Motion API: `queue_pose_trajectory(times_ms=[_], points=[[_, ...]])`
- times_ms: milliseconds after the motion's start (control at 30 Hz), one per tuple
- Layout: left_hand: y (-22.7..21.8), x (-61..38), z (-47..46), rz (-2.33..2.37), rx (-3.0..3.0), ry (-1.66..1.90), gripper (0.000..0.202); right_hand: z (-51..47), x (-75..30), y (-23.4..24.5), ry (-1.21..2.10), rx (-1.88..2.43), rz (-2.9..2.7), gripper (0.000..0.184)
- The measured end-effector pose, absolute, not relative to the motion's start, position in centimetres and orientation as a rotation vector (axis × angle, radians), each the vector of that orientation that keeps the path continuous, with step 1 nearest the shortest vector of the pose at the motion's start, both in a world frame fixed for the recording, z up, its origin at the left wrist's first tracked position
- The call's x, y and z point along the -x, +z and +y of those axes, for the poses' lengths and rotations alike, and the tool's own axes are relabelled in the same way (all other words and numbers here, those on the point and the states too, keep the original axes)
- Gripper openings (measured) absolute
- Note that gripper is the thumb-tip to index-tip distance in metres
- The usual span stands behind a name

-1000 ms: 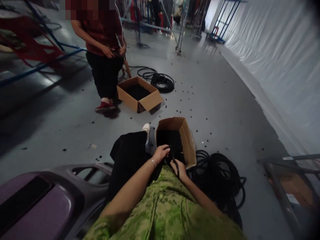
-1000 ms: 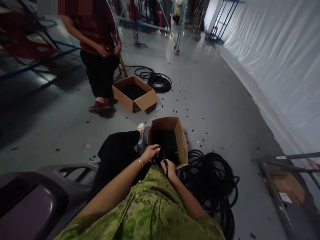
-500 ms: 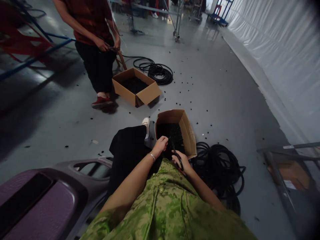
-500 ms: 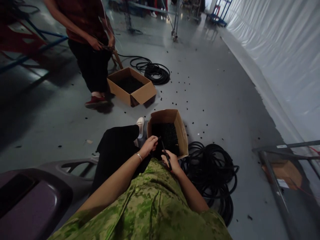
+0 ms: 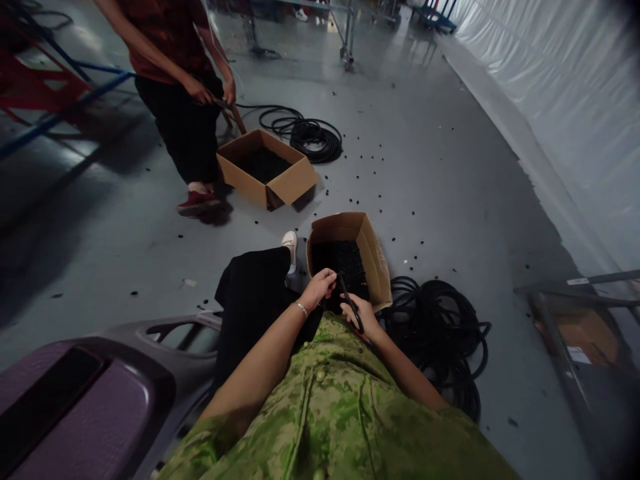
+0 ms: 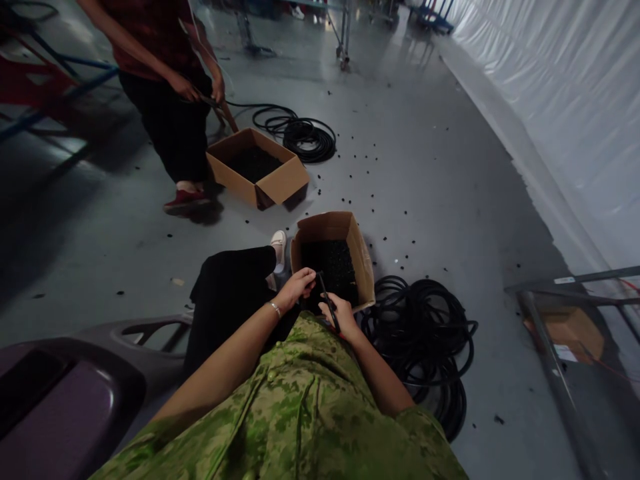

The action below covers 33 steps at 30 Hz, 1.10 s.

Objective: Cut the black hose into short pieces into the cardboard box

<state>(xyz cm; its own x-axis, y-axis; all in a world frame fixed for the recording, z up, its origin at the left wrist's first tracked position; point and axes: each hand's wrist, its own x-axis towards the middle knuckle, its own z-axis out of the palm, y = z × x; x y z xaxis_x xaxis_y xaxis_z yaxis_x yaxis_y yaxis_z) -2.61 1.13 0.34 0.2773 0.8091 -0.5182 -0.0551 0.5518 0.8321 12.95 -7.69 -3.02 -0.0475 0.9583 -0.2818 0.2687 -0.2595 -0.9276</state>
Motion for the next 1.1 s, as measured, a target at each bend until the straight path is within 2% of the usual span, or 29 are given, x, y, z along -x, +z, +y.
queue_pose_trajectory(times_ms=[167,400,933,1100], points=[[0.3,2.6,1.1,1.166,-0.801,0.670,0.019,-7.8,-12.8,-3.1,1.341,1.584,-1.313,0.044],[-0.1,2.6,1.1,1.154,-0.793,0.680,0.027,-7.7,-12.7,-3.1,1.348,1.575,-1.327,0.044],[0.0,2.7,1.2,1.116,-0.802,0.690,0.025,-7.7,-12.5,-2.9,1.369,1.551,-1.306,0.043],[0.0,2.7,1.2,1.132,-0.806,0.671,0.023,-7.8,-12.7,-3.8,1.271,1.583,-1.388,0.040]])
